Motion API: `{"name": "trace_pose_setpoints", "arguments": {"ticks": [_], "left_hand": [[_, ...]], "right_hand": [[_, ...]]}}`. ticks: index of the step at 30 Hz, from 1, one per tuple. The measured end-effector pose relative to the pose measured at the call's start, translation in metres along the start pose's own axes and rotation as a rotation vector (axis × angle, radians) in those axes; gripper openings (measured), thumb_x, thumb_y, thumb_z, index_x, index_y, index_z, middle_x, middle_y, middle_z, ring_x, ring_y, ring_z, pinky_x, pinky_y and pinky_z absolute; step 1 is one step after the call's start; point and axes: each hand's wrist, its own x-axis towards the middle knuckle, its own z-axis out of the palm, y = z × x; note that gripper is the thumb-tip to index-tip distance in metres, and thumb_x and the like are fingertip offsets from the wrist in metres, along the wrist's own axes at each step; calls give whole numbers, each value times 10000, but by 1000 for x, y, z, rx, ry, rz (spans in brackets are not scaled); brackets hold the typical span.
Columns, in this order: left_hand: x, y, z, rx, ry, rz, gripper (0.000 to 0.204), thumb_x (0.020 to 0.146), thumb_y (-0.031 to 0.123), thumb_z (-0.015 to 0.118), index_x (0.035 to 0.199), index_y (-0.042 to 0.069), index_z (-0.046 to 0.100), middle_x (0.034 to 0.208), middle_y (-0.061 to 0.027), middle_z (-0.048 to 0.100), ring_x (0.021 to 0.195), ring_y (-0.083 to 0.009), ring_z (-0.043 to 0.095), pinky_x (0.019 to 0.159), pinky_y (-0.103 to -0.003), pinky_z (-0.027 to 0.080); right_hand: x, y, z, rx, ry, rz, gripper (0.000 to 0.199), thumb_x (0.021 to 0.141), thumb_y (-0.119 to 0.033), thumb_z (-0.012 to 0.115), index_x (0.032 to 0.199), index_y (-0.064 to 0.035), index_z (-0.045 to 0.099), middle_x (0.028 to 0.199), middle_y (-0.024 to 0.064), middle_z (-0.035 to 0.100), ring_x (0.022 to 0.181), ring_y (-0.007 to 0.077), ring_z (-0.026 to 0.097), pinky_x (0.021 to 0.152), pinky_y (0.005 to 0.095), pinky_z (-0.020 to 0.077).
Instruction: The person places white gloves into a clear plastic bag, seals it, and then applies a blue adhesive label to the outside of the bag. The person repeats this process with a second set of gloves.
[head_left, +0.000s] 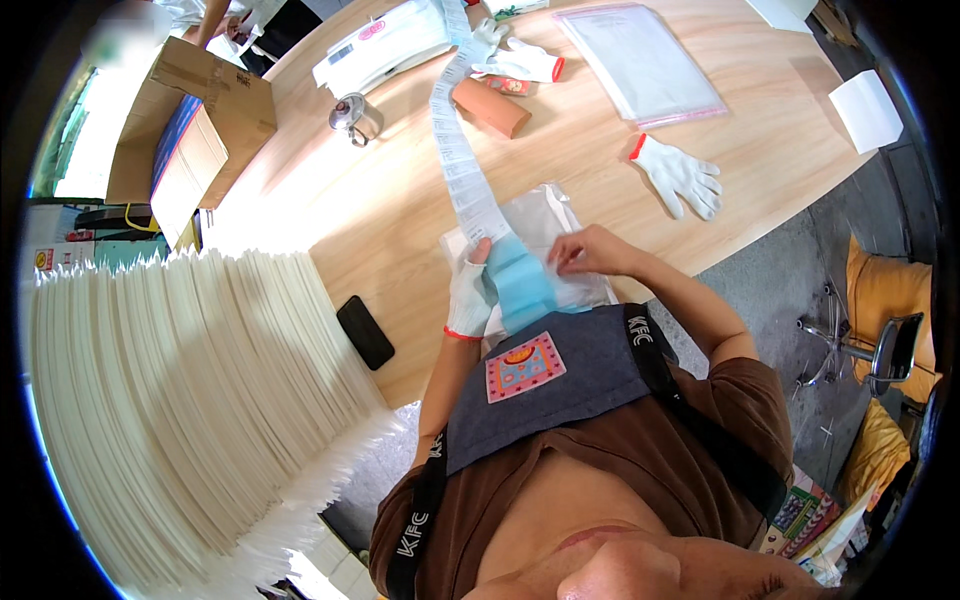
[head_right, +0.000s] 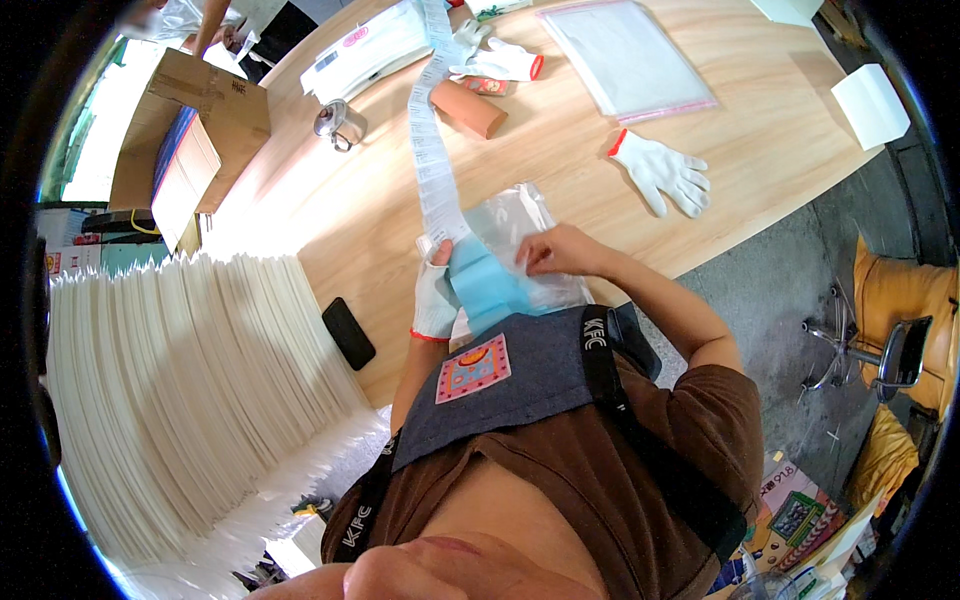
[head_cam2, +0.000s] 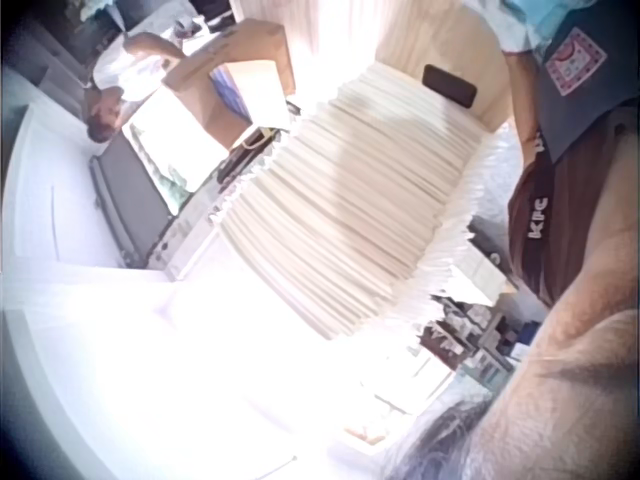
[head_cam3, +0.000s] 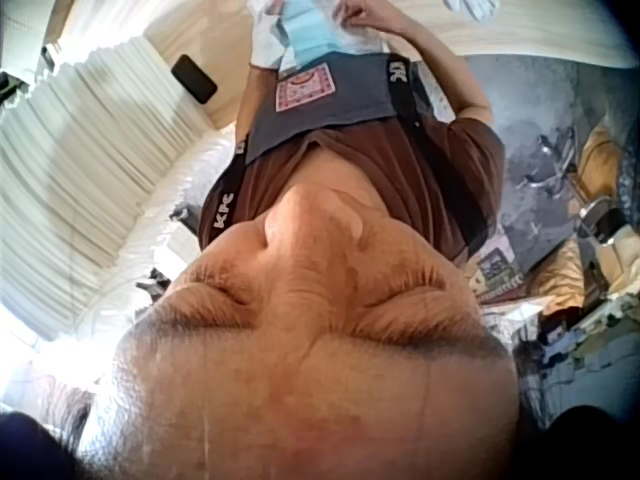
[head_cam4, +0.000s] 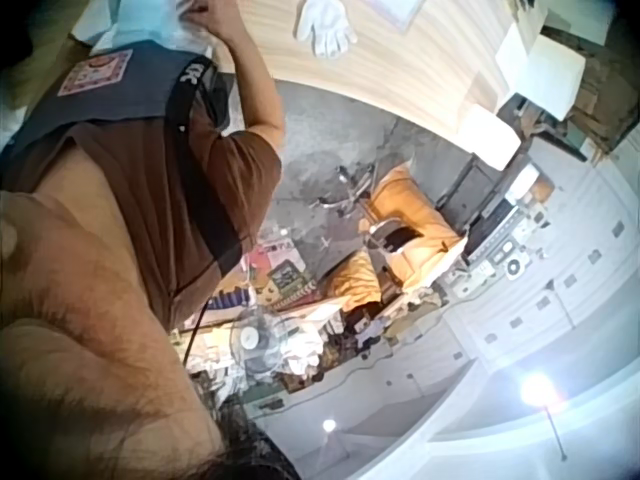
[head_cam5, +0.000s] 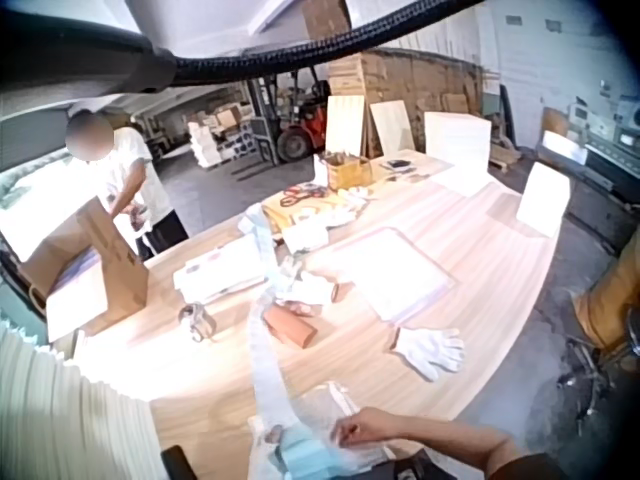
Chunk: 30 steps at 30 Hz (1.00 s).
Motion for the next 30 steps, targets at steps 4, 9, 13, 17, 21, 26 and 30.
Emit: {"name": "trace_pose_setpoints", "arguments": {"ticks": [4, 9, 13, 17, 21, 26, 30], "left_hand": [[12, -10, -6, 133, 26, 53, 273, 865, 187, 572, 1064, 3, 543, 908, -61, 611, 752, -166, 610, 657, -285, 514], [31, -43, -44, 255, 38, -3, 226, 869, 117, 521, 1066, 16, 567, 921, -57, 621, 765, -142, 607, 662, -266, 509], [30, -44, -43, 233, 8, 3, 249, 859, 89, 515, 1094, 23, 565, 962, -68, 624, 781, -131, 604, 663, -250, 503], [41, -47, -62, 205, -16, -33, 273, 871, 162, 527, 1099, 14, 557, 976, -67, 615, 812, -126, 593, 693, -238, 490], [46, -45, -61, 62, 97, -138, 317, 880, 230, 526, 1100, 5, 550, 948, -56, 605, 806, -122, 577, 701, -235, 476], [53, -52, -75, 188, 125, -171, 312, 884, 245, 523, 1087, 10, 552, 924, -52, 603, 774, -130, 571, 674, -250, 478], [53, -54, -79, 116, 132, -184, 288, 896, 244, 493, 1071, 19, 538, 902, -90, 613, 736, -180, 605, 629, -286, 512]], "right_hand": [[-6, -7, -1, -102, -296, 144, 120, 817, -143, 604, 889, -49, 629, 723, 59, 649, 653, 124, 620, 606, 256, 495], [17, 21, -8, 394, 93, 307, 178, 860, -139, 554, 970, -11, 609, 710, 58, 609, 639, 111, 590, 592, 245, 492], [47, 8, 8, 99, 371, 120, 215, 802, -107, 620, 1011, -57, 619, 760, 46, 616, 691, 109, 590, 645, 254, 482], [57, 12, 29, 64, 354, 54, 196, 729, -106, 676, 921, -70, 651, 761, 41, 608, 711, 150, 577, 659, 272, 468], [53, -1, 35, -456, 495, -272, 117, 672, -145, 695, 775, -98, 666, 735, 24, 585, 698, 200, 562, 631, 309, 463], [43, -3, 41, -637, 553, -379, 80, 653, -163, 686, 725, -144, 658, 730, 1, 558, 708, 186, 551, 610, 312, 457], [38, -4, 39, -596, 477, -436, 64, 656, -162, 682, 711, -139, 657, 729, 3, 559, 733, 185, 555, 602, 295, 461]]}}
